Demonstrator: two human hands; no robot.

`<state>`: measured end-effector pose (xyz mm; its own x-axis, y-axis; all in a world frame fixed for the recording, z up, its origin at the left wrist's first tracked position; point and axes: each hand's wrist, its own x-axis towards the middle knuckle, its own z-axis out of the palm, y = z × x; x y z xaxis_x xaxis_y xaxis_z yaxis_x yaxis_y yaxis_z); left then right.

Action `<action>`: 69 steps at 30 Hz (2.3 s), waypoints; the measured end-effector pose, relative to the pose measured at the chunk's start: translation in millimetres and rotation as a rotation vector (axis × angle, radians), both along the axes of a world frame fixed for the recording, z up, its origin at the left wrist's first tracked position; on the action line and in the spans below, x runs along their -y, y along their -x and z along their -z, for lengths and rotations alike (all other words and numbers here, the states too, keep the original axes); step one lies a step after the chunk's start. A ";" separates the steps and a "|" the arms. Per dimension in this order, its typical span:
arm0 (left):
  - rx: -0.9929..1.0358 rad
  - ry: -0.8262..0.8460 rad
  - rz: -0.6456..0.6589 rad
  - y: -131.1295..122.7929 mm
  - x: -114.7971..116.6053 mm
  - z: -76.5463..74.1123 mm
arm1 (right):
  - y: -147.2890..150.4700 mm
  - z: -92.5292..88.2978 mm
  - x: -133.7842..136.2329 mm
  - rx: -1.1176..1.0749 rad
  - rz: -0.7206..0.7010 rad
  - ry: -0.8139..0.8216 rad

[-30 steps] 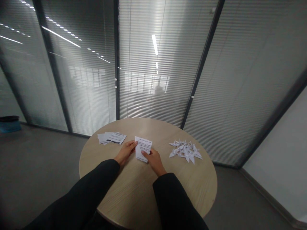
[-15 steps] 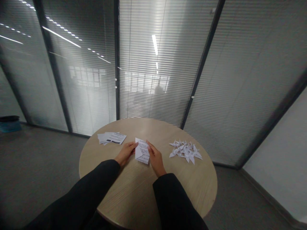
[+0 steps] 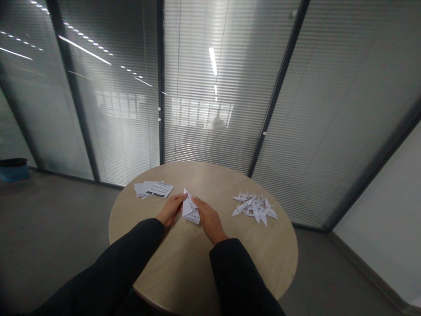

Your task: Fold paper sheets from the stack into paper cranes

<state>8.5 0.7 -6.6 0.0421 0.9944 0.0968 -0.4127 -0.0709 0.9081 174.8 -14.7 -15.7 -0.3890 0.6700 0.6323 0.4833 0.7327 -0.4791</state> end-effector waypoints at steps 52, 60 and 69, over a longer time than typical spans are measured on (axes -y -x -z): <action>-0.178 -0.183 -0.008 -4.3 18.9 -22.8 | 10.2 -7.8 7.6 -0.452 -0.078 0.747; -0.154 -0.158 -0.045 -1.1 13.3 -17.6 | 6.2 -1.5 1.8 -0.366 -0.039 0.688; -0.138 -0.124 -0.081 -0.3 11.9 -15.9 | 5.7 -0.1 -0.1 -0.334 -0.025 0.661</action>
